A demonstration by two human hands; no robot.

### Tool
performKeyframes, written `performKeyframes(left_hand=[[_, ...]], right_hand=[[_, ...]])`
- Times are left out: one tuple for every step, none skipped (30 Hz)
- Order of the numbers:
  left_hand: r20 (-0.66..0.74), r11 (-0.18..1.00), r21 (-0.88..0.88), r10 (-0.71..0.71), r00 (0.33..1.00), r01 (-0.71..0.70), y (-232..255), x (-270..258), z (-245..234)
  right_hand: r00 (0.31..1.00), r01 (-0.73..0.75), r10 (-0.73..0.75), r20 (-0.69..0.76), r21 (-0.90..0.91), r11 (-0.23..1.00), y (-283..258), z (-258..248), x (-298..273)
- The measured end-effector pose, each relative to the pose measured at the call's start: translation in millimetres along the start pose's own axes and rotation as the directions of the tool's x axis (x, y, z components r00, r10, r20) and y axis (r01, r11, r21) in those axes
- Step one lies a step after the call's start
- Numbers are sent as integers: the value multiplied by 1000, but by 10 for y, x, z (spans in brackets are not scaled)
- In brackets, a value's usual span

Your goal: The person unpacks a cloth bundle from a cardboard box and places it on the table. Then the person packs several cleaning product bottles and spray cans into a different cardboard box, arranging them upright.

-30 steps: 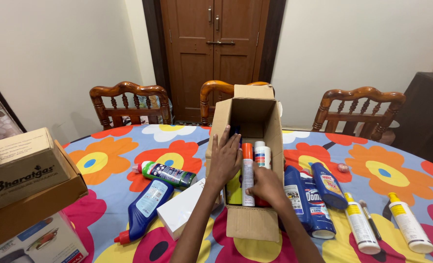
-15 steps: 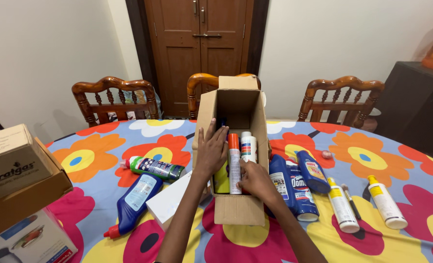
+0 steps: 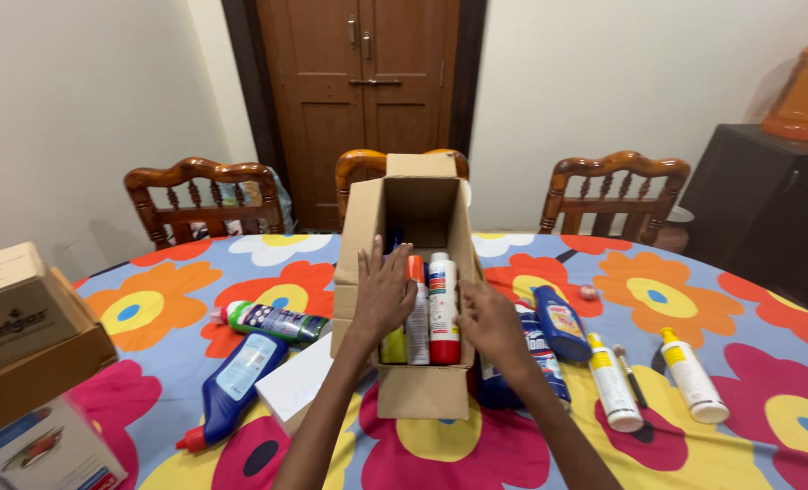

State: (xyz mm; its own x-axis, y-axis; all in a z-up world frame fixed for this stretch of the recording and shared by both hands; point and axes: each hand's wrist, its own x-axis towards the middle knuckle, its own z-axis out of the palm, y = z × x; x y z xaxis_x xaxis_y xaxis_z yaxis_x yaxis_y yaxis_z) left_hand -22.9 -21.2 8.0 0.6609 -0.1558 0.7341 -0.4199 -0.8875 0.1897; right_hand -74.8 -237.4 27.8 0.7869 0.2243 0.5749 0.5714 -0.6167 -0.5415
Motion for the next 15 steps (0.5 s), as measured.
performKeyframes(left_hand=[[0, 999, -30, 20, 1000, -20, 130, 24, -1], [-1, 997, -60, 41, 999, -41, 283, 55, 9], [-3, 994, -93, 60, 998, -60, 453, 90, 37], [0, 991, -105, 78, 997, -77, 631, 122, 70], [2, 989, -118, 96, 995, -95, 825, 157, 113], [5, 985, -130, 114, 994, -112, 1014, 194, 168], [-17, 976, -157, 150, 988, -151, 1200, 210, 243], [-41, 965, -183, 186, 982, -190, 1382, 202, 332], [-67, 951, -207, 221, 973, -230, 1547, 197, 426], [-47, 945, -229, 229, 972, -234, 1695, 184, 531], [-27, 939, -251, 237, 971, -236, 1826, 149, 651], [-7, 932, -273, 246, 969, -238, 1940, 105, 785], [23, 932, -279, 246, 969, -230, 2034, 50, 932], [53, 932, -286, 246, 968, -221, 2114, -4, 1093], [84, 933, -291, 248, 965, -214, 2167, -66, 1262]], right_hand=[[1000, 1, -2, -30, -28, 1000, 43, -108, -6], [998, 1, -4, -59, -57, 998, 101, -212, -14], [996, 0, -7, -88, -88, 996, 183, -310, -37], [992, -6, -4, -125, -76, 997, 278, -392, -61], [987, -11, 0, -163, -64, 998, 387, -472, -84], [980, -15, 4, -201, -51, 999, 511, -550, -116], [980, -47, 36, -198, -51, 998, 654, -624, -171], [979, -78, 67, -195, -50, 996, 808, -699, -234], [976, -108, 97, -194, -50, 993, 965, -774, -292], [972, -140, 121, -202, -87, 986, 1127, -840, -362], [967, -172, 144, -210, -123, 977, 1295, -889, -452], [962, -204, 167, -218, -158, 966, 1471, -934, -548], [959, -221, 181, -218, -177, 959, 1649, -971, -656], [956, -239, 195, -217, -196, 951, 1830, -1007, -772], [953, -257, 210, -218, -213, 943, 2009, -1028, -889]])
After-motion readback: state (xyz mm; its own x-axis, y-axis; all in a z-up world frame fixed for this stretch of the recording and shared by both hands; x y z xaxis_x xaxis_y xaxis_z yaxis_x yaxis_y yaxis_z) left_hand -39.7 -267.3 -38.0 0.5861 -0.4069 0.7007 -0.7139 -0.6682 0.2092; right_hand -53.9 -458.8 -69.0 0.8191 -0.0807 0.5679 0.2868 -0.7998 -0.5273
